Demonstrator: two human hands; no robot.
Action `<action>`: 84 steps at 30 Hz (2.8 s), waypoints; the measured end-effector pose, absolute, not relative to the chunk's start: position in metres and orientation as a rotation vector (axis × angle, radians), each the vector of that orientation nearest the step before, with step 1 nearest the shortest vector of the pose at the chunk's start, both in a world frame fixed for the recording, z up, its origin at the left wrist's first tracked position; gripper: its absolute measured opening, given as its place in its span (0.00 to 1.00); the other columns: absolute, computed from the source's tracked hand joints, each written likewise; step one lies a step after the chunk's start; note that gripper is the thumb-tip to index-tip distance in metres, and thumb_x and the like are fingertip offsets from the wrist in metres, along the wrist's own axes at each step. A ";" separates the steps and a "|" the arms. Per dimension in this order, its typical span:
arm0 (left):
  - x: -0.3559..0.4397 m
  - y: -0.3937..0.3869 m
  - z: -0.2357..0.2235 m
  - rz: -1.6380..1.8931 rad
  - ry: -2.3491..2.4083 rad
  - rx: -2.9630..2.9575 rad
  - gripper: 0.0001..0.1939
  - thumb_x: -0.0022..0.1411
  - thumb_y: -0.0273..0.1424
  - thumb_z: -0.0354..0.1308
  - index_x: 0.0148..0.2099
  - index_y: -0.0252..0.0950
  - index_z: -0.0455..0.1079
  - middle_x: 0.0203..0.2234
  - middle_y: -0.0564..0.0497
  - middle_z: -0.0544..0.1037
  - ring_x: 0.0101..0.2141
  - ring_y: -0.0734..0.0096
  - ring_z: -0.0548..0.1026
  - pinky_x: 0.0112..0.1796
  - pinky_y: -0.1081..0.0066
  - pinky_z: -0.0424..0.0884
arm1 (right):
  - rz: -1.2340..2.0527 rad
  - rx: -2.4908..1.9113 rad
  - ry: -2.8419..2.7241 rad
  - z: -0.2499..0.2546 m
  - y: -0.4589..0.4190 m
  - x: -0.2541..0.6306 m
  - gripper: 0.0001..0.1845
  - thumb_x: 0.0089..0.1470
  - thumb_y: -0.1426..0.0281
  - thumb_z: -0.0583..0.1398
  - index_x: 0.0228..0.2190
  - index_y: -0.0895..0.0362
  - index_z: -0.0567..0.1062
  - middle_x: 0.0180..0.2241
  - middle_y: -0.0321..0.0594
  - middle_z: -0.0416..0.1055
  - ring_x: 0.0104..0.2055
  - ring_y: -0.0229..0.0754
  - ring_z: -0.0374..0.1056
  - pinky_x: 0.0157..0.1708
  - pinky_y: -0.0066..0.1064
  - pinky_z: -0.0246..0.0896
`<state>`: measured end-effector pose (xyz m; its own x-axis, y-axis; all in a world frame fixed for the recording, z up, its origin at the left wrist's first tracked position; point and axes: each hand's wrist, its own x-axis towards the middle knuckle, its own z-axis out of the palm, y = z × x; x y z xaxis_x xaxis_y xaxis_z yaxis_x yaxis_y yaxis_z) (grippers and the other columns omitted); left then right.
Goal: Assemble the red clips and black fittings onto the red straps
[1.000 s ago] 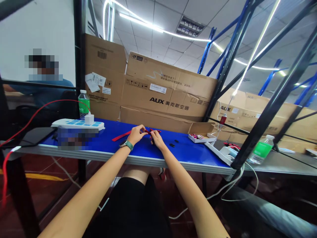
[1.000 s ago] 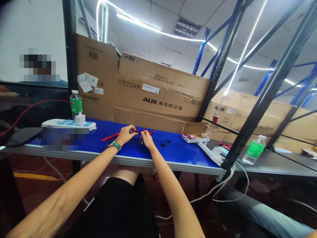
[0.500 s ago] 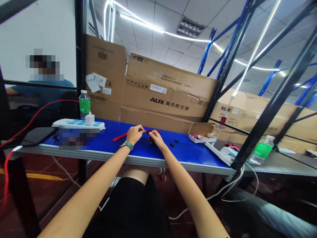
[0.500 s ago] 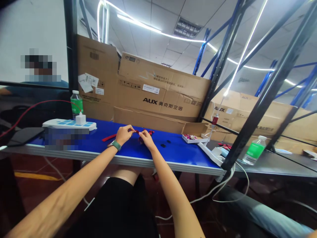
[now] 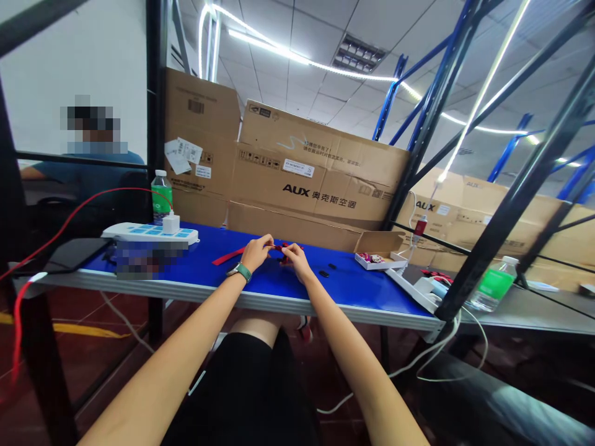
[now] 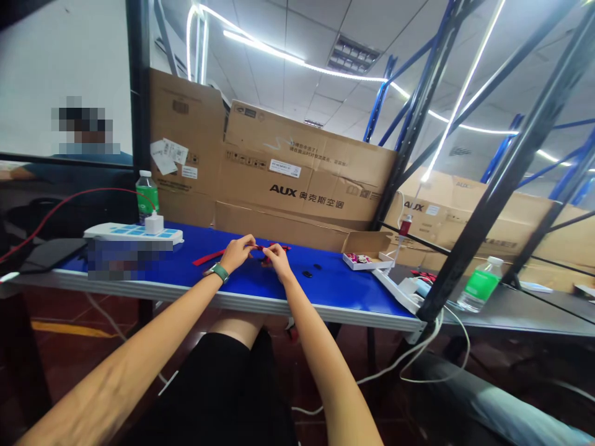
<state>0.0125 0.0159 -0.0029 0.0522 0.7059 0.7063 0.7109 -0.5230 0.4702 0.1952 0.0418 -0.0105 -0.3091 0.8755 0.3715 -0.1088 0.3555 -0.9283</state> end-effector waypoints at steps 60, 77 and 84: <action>0.019 0.018 -0.011 -1.332 -1.307 -2.435 0.21 0.61 0.40 0.65 0.54 0.39 0.69 0.44 0.47 0.77 0.39 0.64 0.76 0.42 0.67 0.71 | 0.362 -1.103 -1.636 0.028 0.054 0.268 0.13 0.59 0.64 0.58 0.36 0.58 0.80 0.24 0.40 0.77 0.27 0.43 0.74 0.30 0.29 0.67; 0.005 0.030 -0.008 -1.782 -1.409 -2.057 0.04 0.61 0.27 0.59 0.36 0.38 0.76 0.31 0.49 0.82 0.35 0.65 0.78 0.39 0.69 0.71 | 0.125 -0.601 -2.461 -0.012 0.058 0.188 0.08 0.60 0.65 0.63 0.37 0.56 0.79 0.39 0.42 0.77 0.44 0.43 0.71 0.48 0.33 0.63; 0.001 0.036 -0.012 -1.626 -1.586 -1.911 0.09 0.62 0.25 0.56 0.37 0.37 0.78 0.33 0.44 0.81 0.37 0.62 0.78 0.41 0.68 0.70 | -0.173 -0.895 -2.334 -0.013 0.055 0.178 0.09 0.63 0.77 0.54 0.42 0.59 0.72 0.38 0.47 0.75 0.41 0.45 0.72 0.43 0.31 0.63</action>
<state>0.0014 0.0358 -0.0124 -0.1621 0.5883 0.7922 0.7771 -0.4187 0.4699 0.1778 0.0552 -0.0132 -0.5743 0.5594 0.5976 0.6416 0.7610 -0.0958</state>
